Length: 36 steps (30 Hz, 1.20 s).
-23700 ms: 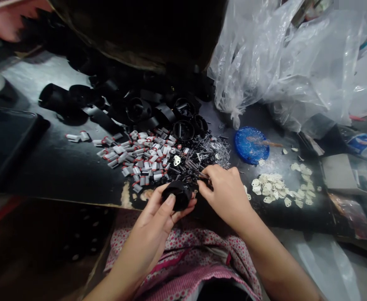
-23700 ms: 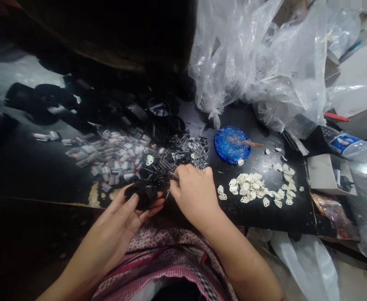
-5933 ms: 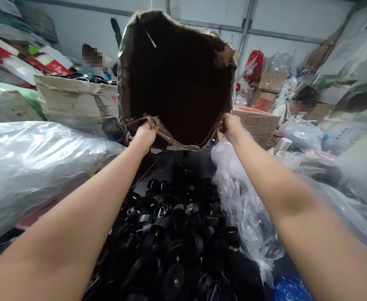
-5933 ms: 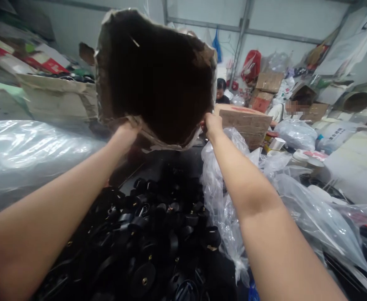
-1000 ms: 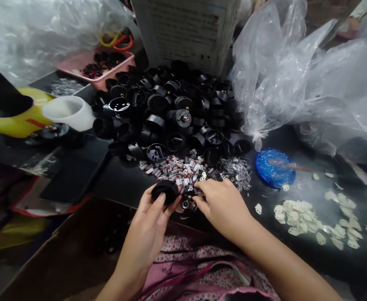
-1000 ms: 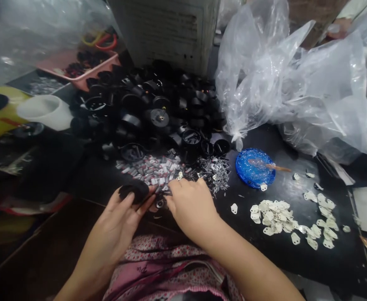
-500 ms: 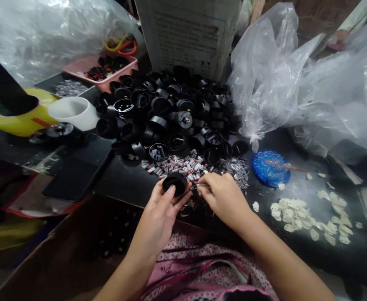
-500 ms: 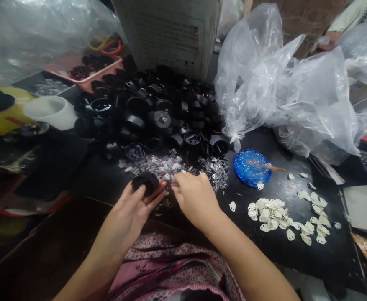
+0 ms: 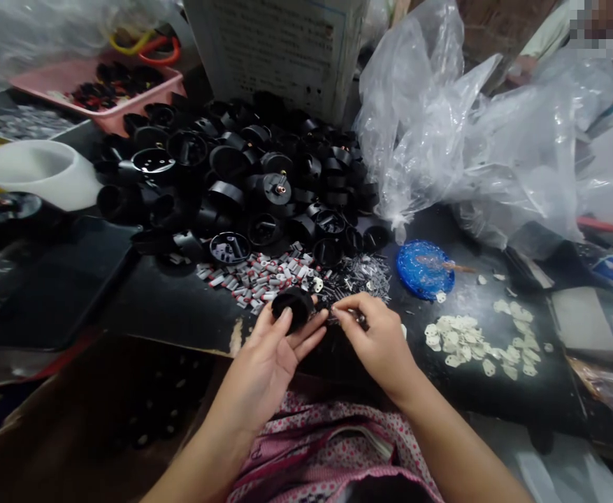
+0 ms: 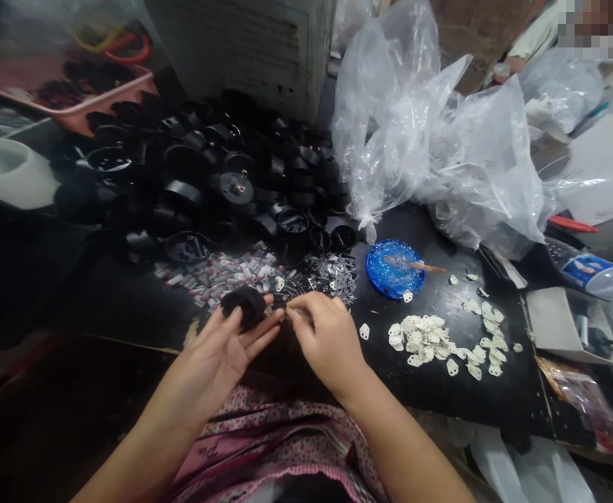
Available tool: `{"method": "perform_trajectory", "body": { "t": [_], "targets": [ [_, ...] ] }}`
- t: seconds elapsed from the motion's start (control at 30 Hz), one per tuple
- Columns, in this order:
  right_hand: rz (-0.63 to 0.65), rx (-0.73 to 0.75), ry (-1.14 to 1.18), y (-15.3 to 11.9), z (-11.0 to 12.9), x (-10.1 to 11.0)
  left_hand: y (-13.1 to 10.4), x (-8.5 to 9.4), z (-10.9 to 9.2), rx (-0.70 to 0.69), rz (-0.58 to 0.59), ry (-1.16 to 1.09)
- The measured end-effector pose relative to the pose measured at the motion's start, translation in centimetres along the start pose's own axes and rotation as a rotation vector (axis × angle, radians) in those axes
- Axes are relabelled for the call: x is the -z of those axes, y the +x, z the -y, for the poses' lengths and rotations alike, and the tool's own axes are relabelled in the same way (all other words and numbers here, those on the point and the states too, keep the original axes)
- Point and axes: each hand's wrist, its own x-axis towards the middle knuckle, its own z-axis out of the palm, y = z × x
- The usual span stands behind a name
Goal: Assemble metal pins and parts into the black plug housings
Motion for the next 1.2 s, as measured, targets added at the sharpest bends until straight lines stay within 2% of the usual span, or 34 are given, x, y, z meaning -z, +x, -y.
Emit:
{"method": "perform_trajectory", "body": {
  "t": [0.1,0.3,0.5,0.63,0.83,0.9,1.03,1.1,1.2],
  "targets": [
    [-0.017,-0.096,0.090,0.1,0.4,0.5,0.2,-0.4,-0.4,-0.079,-0.031,0.003],
    [0.066,-0.118,0.218,-2.3,0.8,0.6,-1.7,0.3,1.5,0.123,0.070,0.034],
    [0.126,-0.287,0.209,-3.6,0.2,1.1,-2.3,1.1,3.8,0.106,0.085,0.059],
    [0.181,-0.268,0.130,-3.6,0.3,1.4,-2.5,1.7,4.2,0.108,0.083,0.173],
    [0.261,-0.265,0.176,-3.4,0.0,2.4,-2.4,2.2,4.4,0.037,0.073,0.299],
    [0.221,-0.215,0.025,-2.8,-0.4,2.9,-2.0,1.7,4.3,0.034,0.068,0.272],
    [0.163,-0.128,-0.561,-0.6,-1.2,3.0,-0.1,-0.2,3.6,0.001,0.105,0.140],
    [0.192,-0.114,-0.683,0.4,-1.3,2.5,1.1,-0.9,3.1,-0.055,0.117,0.114],
    [0.210,-0.111,-0.717,1.3,-1.1,2.0,2.4,-1.2,2.5,-0.131,0.124,0.113]
  ]
}}
